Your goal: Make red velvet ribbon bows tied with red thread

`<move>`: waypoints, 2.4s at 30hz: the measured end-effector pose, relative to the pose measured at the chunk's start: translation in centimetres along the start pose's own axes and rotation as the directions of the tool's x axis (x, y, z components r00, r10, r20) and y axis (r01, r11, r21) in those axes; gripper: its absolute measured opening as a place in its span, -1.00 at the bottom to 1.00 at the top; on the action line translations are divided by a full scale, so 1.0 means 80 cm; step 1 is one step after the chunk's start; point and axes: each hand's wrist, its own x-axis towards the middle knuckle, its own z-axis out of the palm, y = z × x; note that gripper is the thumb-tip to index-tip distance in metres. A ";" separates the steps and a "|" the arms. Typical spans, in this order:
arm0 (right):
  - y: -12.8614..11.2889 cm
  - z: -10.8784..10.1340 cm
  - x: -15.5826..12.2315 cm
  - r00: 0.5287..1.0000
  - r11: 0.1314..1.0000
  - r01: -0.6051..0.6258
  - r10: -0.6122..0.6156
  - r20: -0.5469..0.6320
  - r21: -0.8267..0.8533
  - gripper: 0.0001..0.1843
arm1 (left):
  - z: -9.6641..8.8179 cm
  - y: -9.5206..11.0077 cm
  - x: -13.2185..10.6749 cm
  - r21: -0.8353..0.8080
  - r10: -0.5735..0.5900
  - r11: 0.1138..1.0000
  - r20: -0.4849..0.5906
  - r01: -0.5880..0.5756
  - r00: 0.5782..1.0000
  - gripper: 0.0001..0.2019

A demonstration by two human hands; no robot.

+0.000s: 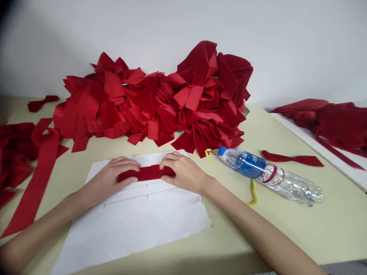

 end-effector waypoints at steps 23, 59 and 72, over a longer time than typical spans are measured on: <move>0.014 -0.064 -0.008 0.926 0.969 -0.040 0.128 -0.356 0.242 -0.80 | -0.015 0.009 0.003 -0.111 -0.060 0.992 0.055 0.066 0.997 -0.74; -0.027 0.027 0.011 0.986 0.984 0.158 -0.153 -0.064 0.077 -0.88 | -0.049 -0.030 -0.028 0.091 -0.126 0.991 0.400 0.098 0.908 -0.02; -0.038 0.026 0.015 0.990 0.986 0.139 -0.136 -0.041 0.095 -0.88 | -0.049 -0.030 -0.029 0.081 -0.120 0.992 0.383 0.096 0.916 0.02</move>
